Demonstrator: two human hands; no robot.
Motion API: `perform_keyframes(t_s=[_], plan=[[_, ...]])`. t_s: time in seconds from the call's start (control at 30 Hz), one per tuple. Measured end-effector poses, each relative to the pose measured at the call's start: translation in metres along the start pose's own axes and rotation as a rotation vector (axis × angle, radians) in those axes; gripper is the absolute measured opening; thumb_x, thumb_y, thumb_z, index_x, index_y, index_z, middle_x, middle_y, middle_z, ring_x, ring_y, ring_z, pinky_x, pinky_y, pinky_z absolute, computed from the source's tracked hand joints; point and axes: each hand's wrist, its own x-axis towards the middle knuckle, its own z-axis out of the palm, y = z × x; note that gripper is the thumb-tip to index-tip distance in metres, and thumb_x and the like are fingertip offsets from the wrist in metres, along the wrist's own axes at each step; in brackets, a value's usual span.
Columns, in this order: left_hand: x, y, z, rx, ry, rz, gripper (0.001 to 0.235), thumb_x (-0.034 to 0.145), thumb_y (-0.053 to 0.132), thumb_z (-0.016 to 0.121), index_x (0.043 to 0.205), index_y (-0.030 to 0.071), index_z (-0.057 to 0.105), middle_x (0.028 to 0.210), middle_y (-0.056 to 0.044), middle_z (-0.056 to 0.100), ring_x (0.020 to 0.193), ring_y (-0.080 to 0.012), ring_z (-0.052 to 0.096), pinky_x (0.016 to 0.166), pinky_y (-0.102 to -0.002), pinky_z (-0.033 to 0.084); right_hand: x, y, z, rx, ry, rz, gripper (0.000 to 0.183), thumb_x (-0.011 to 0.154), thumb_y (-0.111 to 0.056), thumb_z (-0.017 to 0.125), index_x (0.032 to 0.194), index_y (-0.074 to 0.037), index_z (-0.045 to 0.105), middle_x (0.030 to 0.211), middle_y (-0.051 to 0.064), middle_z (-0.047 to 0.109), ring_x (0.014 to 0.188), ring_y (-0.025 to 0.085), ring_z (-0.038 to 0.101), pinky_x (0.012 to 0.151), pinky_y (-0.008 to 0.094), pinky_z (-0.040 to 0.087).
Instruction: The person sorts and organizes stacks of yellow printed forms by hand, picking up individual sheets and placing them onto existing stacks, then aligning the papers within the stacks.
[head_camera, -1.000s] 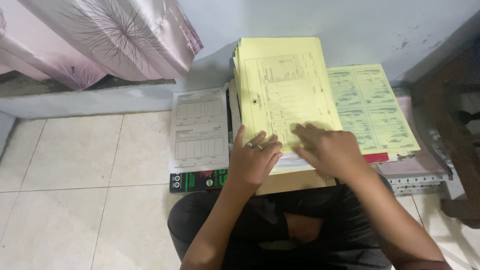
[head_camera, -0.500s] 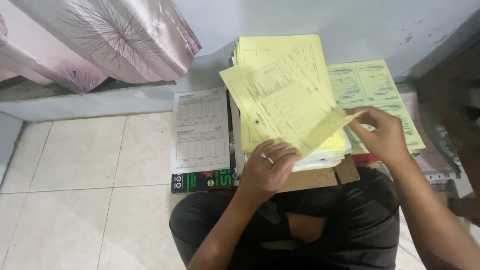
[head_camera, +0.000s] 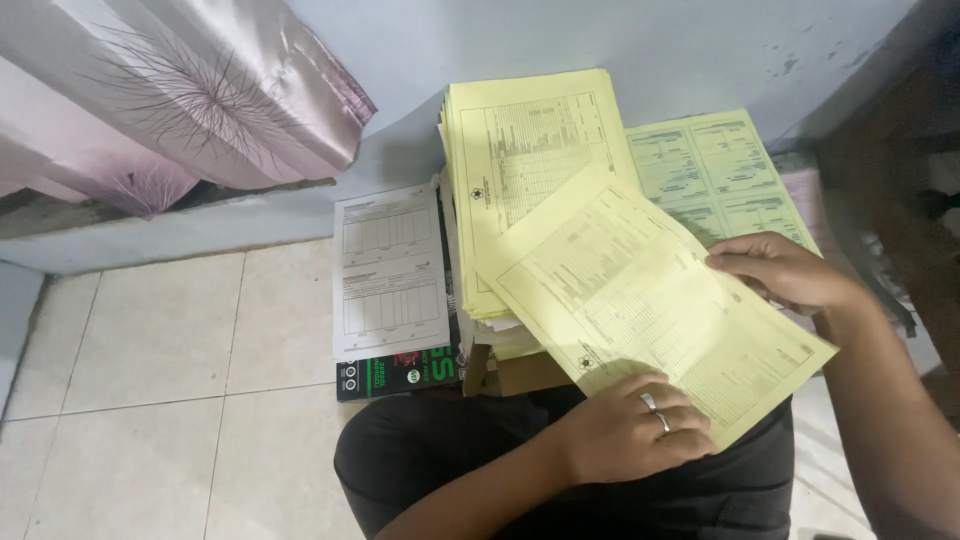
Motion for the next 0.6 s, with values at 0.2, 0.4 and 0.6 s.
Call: perform_keyframes(t_s=[0.2,0.4,0.6], plan=[[0.040,-0.049,-0.090,-0.006,0.167,-0.315,0.066,0.072,0.049,0.058,0.119,0.004,0.046,0.095,-0.012,0.059,0.087,-0.0243,0.055,0.088,-0.040,0.042,0.006,0.023,-0.016,0.330,0.212,0.124,0.019,0.086,-0.002,0.053,0.104,0.002,0.059,0.091,0.021,0.061,0.079,0.028,0.057,0.069,0.034,0.048],[0.045,-0.126,-0.089,0.565,-0.027,-0.744,0.079,0.077,0.061,0.053,0.134,0.010,0.034,0.119,-0.015,0.056,0.112,-0.0310,0.050,0.103,-0.052,0.022,0.000,0.023,-0.029,0.165,0.478,0.098,0.019,0.093,-0.013,0.052,0.106,-0.004,0.061,0.065,0.007,0.052,0.043,0.008,0.034,0.036,0.021,0.026],[0.041,-0.136,-0.078,0.555,-0.102,-0.846,0.082,0.071,0.070,0.051,0.127,0.012,0.043,0.132,-0.018,0.041,0.122,-0.0332,0.034,0.106,-0.052,0.013,-0.015,-0.027,-0.036,0.179,0.681,0.338,0.022,0.094,-0.017,0.047,0.113,-0.010,0.057,0.099,0.013,0.062,0.085,0.015,0.060,0.074,0.027,0.050]])
